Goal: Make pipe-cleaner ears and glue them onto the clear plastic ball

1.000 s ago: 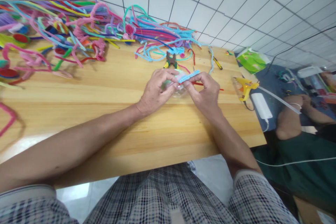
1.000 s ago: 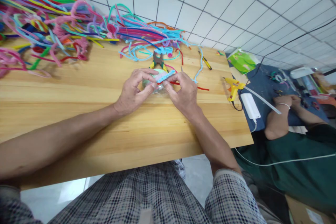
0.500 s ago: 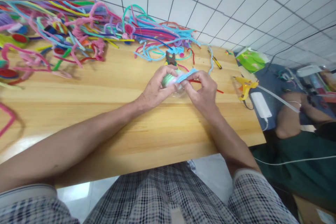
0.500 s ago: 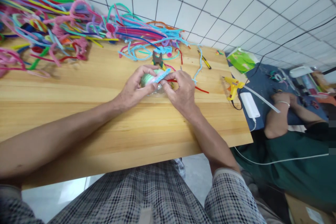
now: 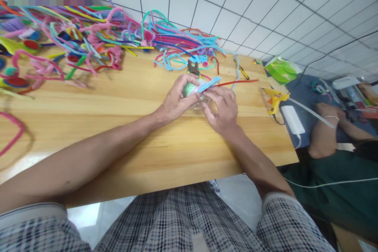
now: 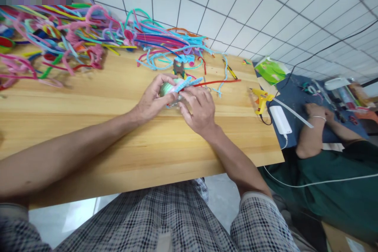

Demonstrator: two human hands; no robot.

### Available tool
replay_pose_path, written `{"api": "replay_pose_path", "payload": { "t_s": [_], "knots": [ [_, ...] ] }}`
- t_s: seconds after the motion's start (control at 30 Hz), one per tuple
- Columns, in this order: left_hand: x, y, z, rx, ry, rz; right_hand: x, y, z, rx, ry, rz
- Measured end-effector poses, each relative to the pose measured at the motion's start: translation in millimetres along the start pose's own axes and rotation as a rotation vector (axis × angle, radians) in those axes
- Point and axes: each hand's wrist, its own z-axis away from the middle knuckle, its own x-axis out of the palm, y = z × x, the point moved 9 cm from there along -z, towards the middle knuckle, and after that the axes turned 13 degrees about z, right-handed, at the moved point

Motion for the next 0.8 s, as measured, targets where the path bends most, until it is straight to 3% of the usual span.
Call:
{"api": "replay_pose_path", "payload": {
  "t_s": [0.23,0.47,0.8],
  "knots": [
    [-2.4,-6.5,-0.1,-0.015,0.002,0.024,3.3,-4.1,0.5,-0.006,0.018,-0.057],
    [-5.5,-8.8,0.8,-0.015,-0.037,0.027,17.8,6.8,4.4,0.097,-0.122,-0.083],
    [-0.3,-0.4,2.5,0.059,-0.151,-0.083,12.6,14.2,3.8,0.110,-0.041,-0.081]
  ]
}}
